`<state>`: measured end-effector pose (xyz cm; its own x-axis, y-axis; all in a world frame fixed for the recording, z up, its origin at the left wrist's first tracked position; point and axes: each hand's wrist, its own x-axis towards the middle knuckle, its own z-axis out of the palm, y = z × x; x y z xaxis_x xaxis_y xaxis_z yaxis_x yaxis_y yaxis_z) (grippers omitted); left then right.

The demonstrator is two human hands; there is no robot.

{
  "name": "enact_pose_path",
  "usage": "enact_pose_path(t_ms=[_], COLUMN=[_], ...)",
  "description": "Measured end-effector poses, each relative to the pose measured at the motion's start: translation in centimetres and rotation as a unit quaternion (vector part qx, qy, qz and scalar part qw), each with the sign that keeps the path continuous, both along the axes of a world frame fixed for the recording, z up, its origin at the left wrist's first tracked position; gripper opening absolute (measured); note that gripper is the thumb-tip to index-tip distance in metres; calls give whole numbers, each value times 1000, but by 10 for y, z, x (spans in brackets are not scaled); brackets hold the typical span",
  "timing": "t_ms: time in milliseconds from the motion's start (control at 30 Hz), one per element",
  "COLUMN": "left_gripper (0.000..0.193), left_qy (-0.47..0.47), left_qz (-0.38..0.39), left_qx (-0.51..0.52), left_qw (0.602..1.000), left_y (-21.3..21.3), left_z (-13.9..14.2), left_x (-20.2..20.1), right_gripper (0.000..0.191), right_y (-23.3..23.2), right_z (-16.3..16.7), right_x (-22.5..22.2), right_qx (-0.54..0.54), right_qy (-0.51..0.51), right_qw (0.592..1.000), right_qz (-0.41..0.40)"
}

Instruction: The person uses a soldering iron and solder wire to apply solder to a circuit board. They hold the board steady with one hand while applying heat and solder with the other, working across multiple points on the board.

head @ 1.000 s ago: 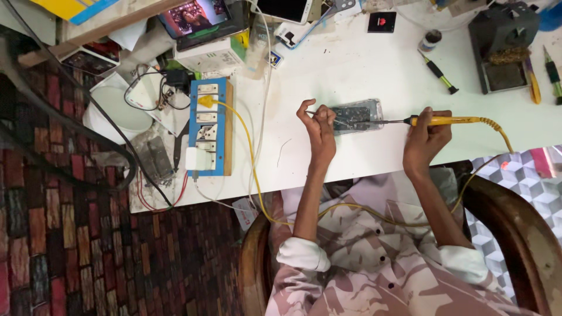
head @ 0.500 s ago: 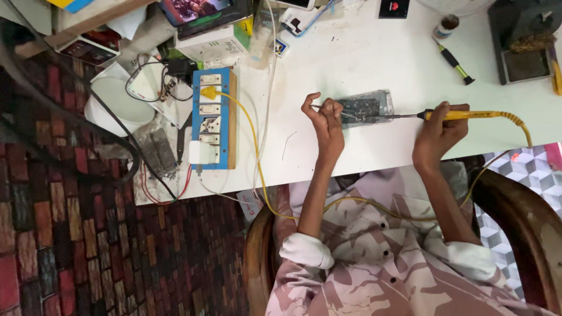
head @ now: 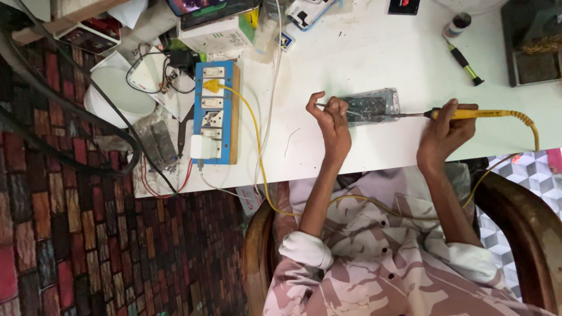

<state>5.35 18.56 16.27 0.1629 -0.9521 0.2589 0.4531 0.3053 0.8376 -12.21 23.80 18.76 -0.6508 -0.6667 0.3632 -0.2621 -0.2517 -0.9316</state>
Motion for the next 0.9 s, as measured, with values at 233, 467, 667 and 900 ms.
enact_pose_path(t_ms=[233,467,667,900], left_gripper=[27,18,13,13], left_qy=[23,-120,-87,-45], left_qz=[2,-21,-26,-52], left_qx=[-38,-46,-59,20], left_qw=[999,991,994,997], left_y=[27,53,74,98], left_z=[4,7,11,-10], left_x=[0,17,14,11], right_gripper=[27,27,27,32], right_y=[26,51,71,96], right_z=[4,7,14,-12], right_x=[6,5,8,-6], right_qx=[2,-10,-4,-3], right_qy=[-17,-46,-72,-65], right_qw=[1000,998,997,997], right_qz=[-8,28,21,30])
